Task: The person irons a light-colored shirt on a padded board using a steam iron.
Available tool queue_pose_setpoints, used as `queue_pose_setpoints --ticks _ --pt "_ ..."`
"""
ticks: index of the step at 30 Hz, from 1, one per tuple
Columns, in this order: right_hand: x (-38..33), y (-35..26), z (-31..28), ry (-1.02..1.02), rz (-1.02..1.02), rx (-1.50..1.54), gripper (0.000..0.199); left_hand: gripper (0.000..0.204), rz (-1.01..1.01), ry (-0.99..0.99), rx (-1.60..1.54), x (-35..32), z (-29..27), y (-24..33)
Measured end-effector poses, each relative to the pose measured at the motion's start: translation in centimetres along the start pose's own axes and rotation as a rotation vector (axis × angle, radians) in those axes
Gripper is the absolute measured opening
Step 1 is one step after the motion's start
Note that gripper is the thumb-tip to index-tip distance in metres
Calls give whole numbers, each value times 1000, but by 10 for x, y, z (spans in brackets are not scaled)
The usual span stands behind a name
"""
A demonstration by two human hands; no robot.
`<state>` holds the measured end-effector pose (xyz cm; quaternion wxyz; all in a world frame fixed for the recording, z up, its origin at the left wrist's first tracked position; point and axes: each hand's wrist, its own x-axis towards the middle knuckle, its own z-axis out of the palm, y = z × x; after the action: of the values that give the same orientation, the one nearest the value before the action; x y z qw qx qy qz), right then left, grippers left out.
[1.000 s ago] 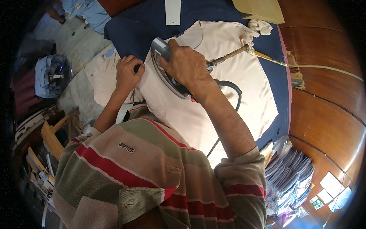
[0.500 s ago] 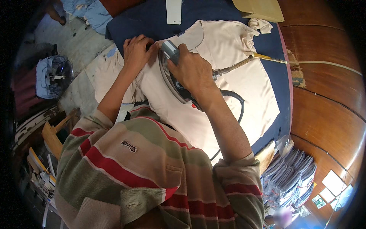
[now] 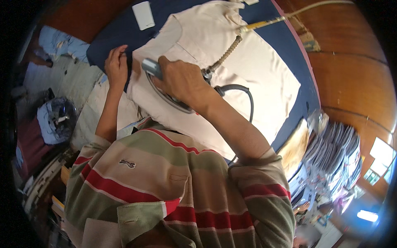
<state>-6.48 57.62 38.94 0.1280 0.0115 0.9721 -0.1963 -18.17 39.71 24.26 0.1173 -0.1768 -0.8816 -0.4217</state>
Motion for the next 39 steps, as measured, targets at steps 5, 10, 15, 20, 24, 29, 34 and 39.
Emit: queue_pose_setpoints --ticks 5,10,15,20,24,29,34,39 --pt "-84 46 -25 -56 201 200 35 52 264 -568 581 -29 -1 19" --pt "-147 96 -42 62 619 251 35 52 466 -451 452 -26 28 65" --pt "-167 143 -34 146 645 144 36 55 765 -599 287 2 96 90" --pt "-162 192 -23 316 637 105 38 60 723 -656 574 27 100 62" --pt "-154 215 -25 346 683 199 42 62 729 -633 535 29 106 55" --pt "-141 183 -34 77 395 43 37 62 764 -606 492 30 103 52" --pt "-120 180 -36 57 378 41 38 65 731 -678 517 33 97 58" --pt "-113 172 -37 25 343 68 39 69 679 -737 552 30 93 64"
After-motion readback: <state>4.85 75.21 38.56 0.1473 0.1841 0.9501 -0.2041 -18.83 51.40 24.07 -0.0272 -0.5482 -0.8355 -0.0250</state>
